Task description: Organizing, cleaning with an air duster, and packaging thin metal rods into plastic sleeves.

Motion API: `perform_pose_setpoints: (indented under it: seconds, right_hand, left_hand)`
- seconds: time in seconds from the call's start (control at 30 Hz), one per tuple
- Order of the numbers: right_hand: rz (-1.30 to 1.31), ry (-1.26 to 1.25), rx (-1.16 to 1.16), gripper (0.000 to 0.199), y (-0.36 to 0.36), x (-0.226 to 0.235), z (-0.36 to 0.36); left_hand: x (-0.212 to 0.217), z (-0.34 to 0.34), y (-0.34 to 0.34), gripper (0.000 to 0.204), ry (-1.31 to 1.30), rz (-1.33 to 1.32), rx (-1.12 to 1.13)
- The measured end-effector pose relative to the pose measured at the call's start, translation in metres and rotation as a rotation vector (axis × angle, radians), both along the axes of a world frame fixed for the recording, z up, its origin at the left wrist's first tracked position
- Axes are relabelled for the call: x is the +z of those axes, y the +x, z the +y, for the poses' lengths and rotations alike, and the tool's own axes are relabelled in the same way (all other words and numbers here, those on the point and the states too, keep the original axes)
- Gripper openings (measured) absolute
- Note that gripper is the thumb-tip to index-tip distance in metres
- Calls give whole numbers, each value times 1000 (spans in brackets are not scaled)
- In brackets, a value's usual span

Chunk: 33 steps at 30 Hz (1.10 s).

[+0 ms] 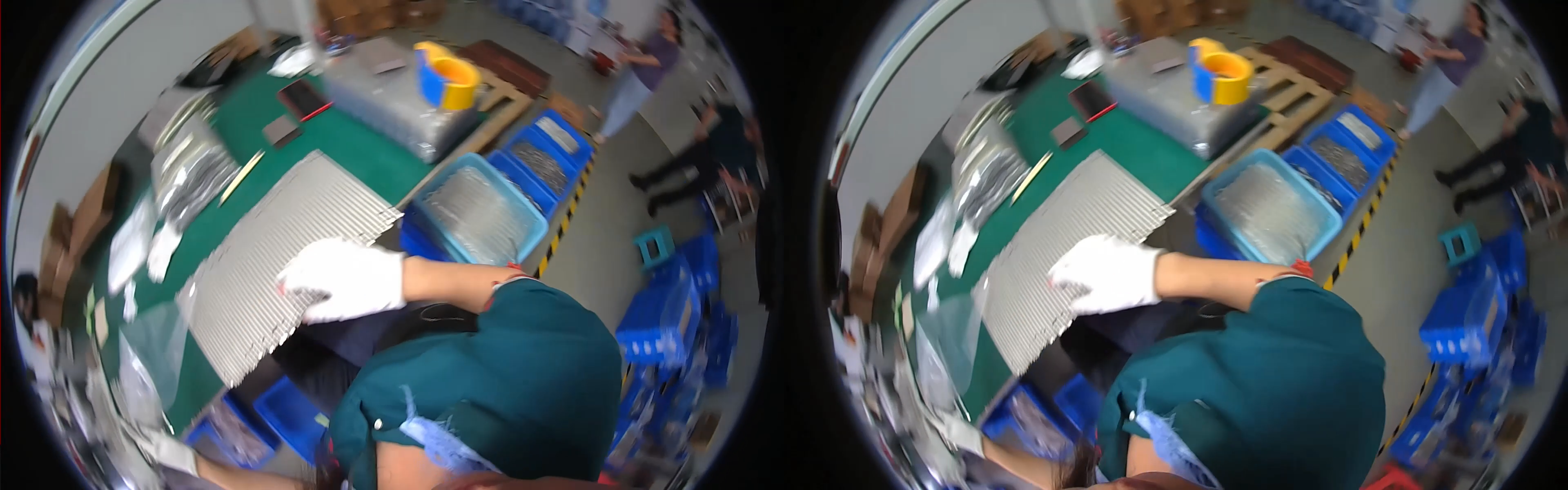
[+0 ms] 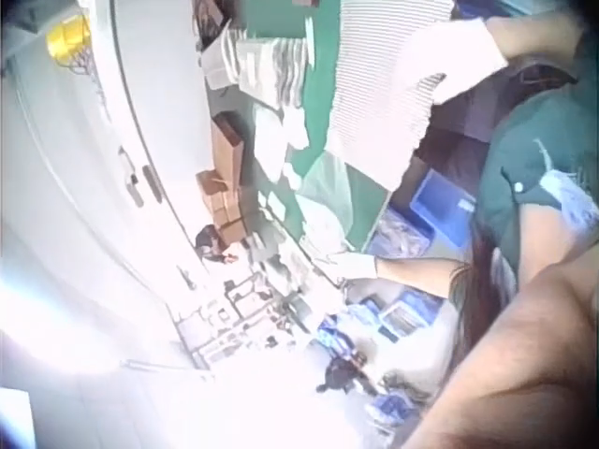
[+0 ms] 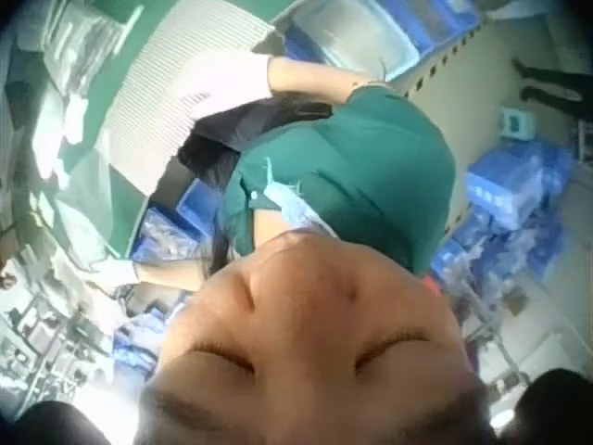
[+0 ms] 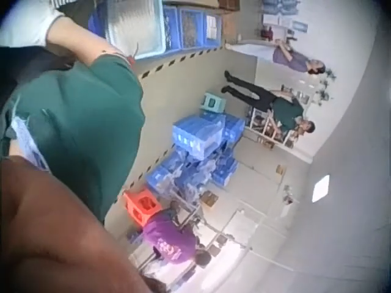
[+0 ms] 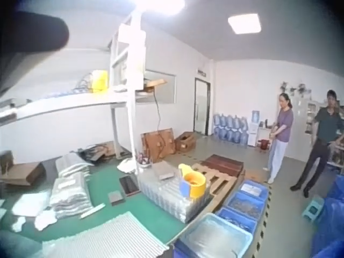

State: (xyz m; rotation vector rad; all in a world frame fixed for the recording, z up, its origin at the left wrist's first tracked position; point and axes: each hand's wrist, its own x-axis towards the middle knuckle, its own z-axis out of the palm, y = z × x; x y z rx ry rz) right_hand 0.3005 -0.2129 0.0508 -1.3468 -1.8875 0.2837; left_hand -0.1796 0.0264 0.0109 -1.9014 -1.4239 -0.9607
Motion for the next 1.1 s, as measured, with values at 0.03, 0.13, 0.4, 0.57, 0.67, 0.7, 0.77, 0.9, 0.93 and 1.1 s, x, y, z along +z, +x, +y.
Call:
perform_pose_setpoints:
  seconds: [0.03, 0.13, 0.4, 0.57, 0.67, 0.7, 0.77, 0.9, 0.93, 1.1]
  right_hand:
    - [-45, -76, -27, 43, 4, -4, 1]
    - [-68, -181, -75, 43, 13, 0, 1]
    - [59, -113, -295, 36, 40, 1, -8]
    - [93, -128, -322, 36, 56, -2, -13]
    - [113, -134, -359, 35, 65, -3, -19]
    - [130, -141, -369, 35, 65, -4, -20]
    - [115, -156, -386, 35, 65, -2, -21]
    - [146, -174, -419, 33, 74, -9, -22]
    - [170, -162, -415, 33, 80, -12, -24]
    - [256, -197, -482, 33, 100, -9, -27]
  left_hand:
    - [20, -19, 15, 37, -163, -563, -44]
    - [16, 23, -104, 47, -133, -455, 205]
    - [74, -55, 45, 47, 394, -696, -2]
    - [-15, -54, 37, 55, 56, -743, 69]
    - [-42, -54, 34, 52, -119, -762, 347]
    - [-52, -51, 27, 44, 3, -676, 362]
    - [-58, -51, 9, 46, -256, -592, 601]
    - [-42, -56, 15, 88, -588, -494, 627]
    - [-30, -62, 23, 93, -638, -421, 588]
    - [-2, -92, 26, 77, -422, -520, -33]
